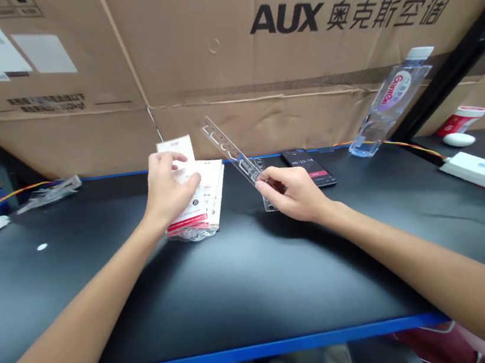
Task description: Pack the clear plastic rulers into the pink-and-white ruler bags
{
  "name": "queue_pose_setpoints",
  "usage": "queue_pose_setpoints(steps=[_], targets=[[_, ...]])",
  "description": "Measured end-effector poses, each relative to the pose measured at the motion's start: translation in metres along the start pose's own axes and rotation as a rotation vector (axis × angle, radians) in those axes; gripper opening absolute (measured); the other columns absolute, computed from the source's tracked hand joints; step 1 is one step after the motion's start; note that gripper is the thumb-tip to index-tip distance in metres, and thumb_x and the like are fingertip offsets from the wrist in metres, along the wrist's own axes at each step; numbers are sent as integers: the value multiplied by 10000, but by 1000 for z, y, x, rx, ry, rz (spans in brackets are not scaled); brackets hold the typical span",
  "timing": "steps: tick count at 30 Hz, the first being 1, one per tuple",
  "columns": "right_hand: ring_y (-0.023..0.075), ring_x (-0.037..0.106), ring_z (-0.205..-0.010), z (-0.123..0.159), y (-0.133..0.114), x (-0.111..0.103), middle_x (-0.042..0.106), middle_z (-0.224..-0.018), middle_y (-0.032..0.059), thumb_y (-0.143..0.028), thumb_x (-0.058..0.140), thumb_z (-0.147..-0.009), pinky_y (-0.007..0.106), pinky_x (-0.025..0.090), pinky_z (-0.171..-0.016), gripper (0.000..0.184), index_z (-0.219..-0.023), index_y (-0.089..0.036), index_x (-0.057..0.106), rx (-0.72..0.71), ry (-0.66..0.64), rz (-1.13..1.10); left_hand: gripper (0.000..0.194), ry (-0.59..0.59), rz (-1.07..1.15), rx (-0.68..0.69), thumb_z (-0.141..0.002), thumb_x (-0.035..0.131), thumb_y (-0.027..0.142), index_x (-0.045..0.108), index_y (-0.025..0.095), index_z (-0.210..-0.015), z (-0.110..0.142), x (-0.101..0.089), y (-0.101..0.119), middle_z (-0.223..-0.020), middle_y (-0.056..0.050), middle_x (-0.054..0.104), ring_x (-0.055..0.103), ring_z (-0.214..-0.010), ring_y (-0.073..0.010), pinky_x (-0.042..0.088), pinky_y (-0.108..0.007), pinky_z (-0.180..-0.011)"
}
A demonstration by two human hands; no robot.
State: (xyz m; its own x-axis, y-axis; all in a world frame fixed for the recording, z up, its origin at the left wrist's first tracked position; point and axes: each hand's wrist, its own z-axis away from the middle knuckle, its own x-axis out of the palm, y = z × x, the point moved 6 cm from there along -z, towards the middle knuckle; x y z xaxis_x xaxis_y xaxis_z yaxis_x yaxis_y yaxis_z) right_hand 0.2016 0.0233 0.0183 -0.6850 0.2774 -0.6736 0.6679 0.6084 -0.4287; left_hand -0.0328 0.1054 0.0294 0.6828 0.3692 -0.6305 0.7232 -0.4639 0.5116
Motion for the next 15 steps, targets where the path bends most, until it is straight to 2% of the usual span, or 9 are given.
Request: queue_pose_setpoints(steps=[2, 5, 9, 12, 15], targets=[[118, 442, -565, 1, -5, -1, 497, -645, -27, -277, 498, -958, 257, 381, -601, 150, -858, -204, 583, -10, 13, -18, 223, 53, 51, 90, -767, 654, 224, 584, 210, -978, 4, -2, 15, -1126, -72, 540, 597, -1011, -219, 468, -394, -997], [130, 483, -579, 2, -12, 0, 528, -675, -28, -271, 475, -969, 266, 421, -628, 152, -1074, -213, 570, -5, 2, -57, 85, 29, 161, 186, -821, 592, 209, 588, 214, -905, 17, 3, 41, -1029, -44, 588, 582, -1043, -213, 454, -380, -1013], [146, 520, -608, 7, -23, 4, 547, -725, -29, -218, 475, -953, 283, 445, -654, 368, -1318, -235, 431, -63, -26, -123, 90, -166, 414, 189, -881, 529, 209, 590, 211, -948, 43, 19, 73, -1062, -42, 629, 597, -1062, -207, 469, -374, -1006], [145, 529, -607, 10, -27, 8, 561, -740, -32, -182, 492, -935, 286, 452, -653, 433, -1352, -243, 396, -71, -48, -187, 106, -284, 496, 198, -909, 509, 194, 585, 217, -980, 58, 30, 84, -1037, -39, 630, 597, -1061, -200, 479, -362, -988], [133, 506, -566, 12, -28, 14, 548, -698, -46, -182, 498, -935, 277, 452, -620, 398, -1321, -248, 431, -37, -86, -256, 147, -313, 473, 272, -891, 503, 137, 579, 214, -991, 63, 34, 86, -1056, -45, 603, 580, -1066, -196, 470, -360, -997]])
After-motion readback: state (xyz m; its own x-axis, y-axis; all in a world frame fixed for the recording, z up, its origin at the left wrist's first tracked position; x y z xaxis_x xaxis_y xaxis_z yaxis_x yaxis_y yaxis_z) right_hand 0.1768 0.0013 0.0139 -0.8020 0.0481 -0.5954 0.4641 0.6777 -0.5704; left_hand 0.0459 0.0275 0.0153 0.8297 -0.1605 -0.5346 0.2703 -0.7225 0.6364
